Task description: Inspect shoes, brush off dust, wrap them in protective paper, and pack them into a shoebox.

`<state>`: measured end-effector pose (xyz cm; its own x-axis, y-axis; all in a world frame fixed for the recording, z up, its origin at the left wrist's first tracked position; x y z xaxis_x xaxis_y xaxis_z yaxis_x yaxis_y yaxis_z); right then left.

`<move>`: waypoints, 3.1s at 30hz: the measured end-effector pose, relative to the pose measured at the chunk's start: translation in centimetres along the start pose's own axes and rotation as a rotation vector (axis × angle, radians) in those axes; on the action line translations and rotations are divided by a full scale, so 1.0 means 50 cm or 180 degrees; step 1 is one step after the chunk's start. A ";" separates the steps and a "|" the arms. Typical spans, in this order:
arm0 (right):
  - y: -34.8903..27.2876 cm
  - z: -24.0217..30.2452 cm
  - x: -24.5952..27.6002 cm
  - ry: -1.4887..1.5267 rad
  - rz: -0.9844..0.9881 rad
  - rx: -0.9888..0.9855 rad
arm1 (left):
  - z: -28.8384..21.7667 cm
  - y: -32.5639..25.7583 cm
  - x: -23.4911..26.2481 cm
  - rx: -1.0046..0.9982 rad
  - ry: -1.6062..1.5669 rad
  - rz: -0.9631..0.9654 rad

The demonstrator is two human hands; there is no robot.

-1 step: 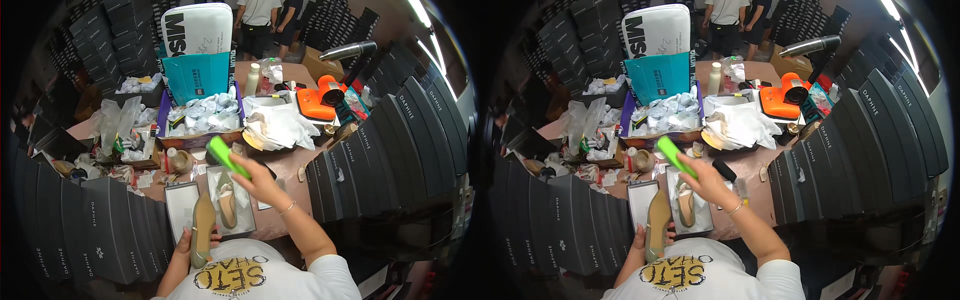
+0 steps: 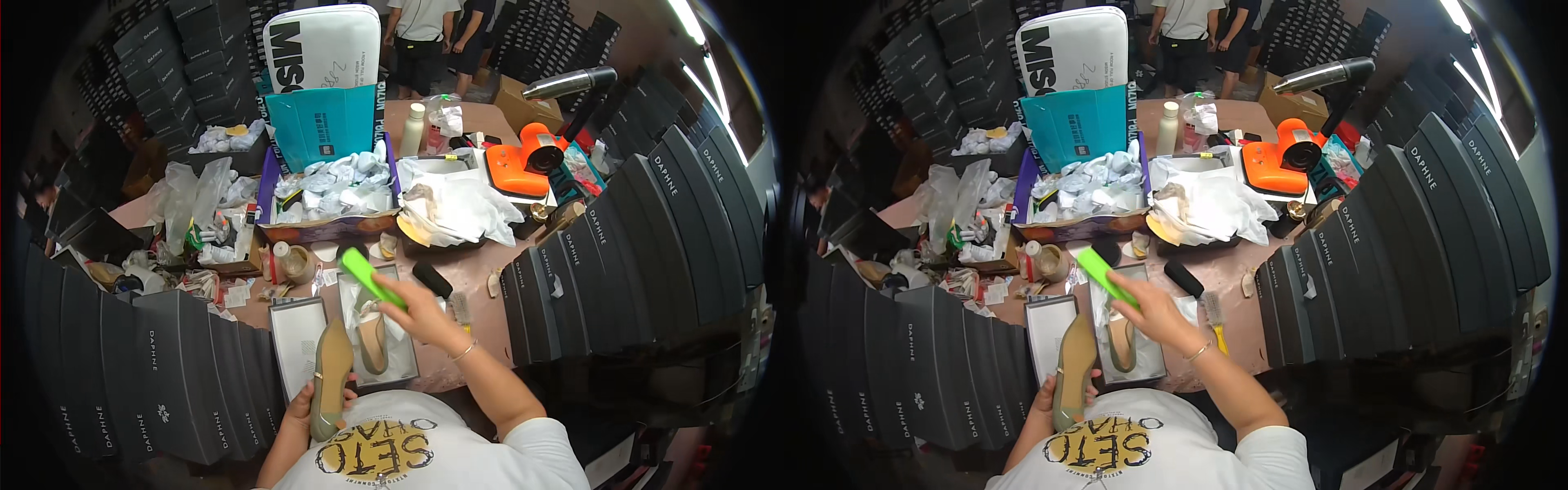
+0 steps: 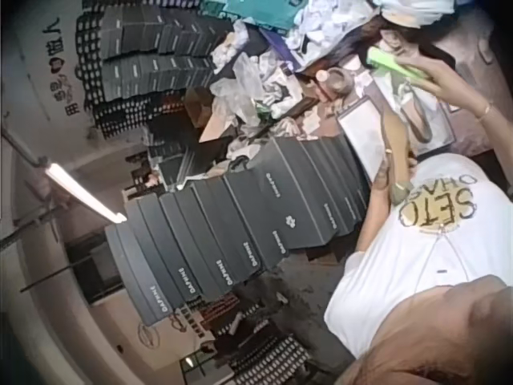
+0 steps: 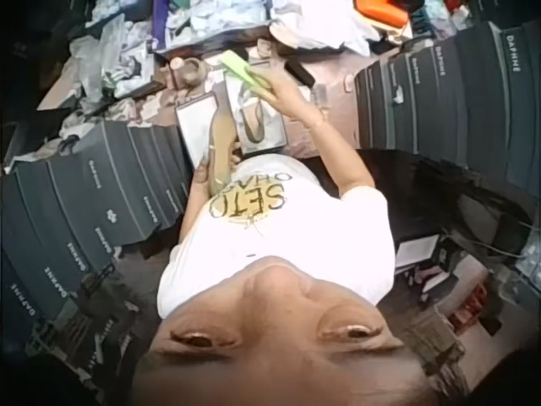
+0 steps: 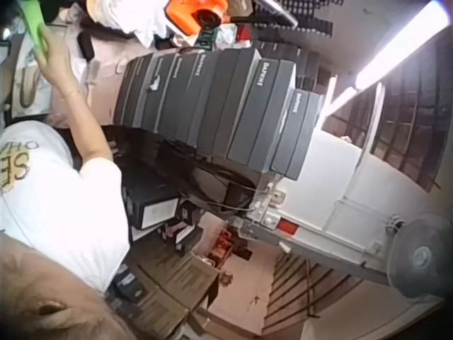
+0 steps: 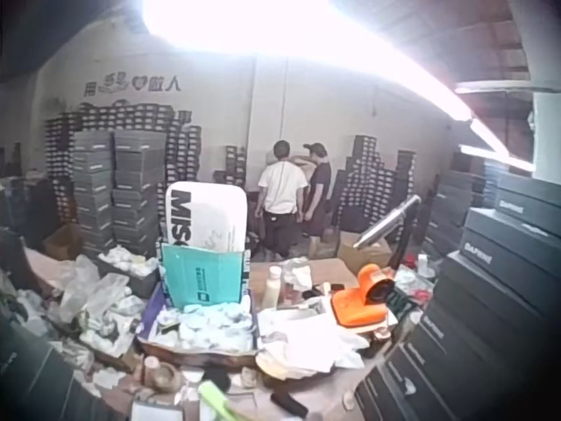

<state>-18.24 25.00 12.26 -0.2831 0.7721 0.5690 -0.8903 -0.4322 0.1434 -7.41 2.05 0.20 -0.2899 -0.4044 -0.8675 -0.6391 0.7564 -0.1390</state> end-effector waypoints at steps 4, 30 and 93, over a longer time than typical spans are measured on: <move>-0.095 -0.026 -0.104 0.0619 0.0077 -0.0495 | -0.007 -0.004 -0.008 0.0000 -0.0194 0.0059; -0.101 -0.039 -0.056 0.0321 -0.0071 -0.1042 | -0.062 0.076 -0.029 -0.0441 -0.0622 0.0833; -0.070 -0.137 0.197 0.2082 -0.0688 0.0409 | 0.125 0.125 0.012 -0.0387 0.2456 -0.2498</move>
<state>-20.34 37.32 11.83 -0.2969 0.9514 -0.0813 -0.9130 -0.2579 0.3161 -7.12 9.73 -4.17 -0.1128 -0.9934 -0.0225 -0.8933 0.1113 -0.4355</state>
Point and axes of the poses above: each hand's wrist, its own y-axis towards the middle knuckle, its own x-axis out of the back of the hand, z = x × y, the point moved 6 cm from there along y, towards the middle knuckle, and after that the axes turned 13 degrees about z, right-handed, at the moved point
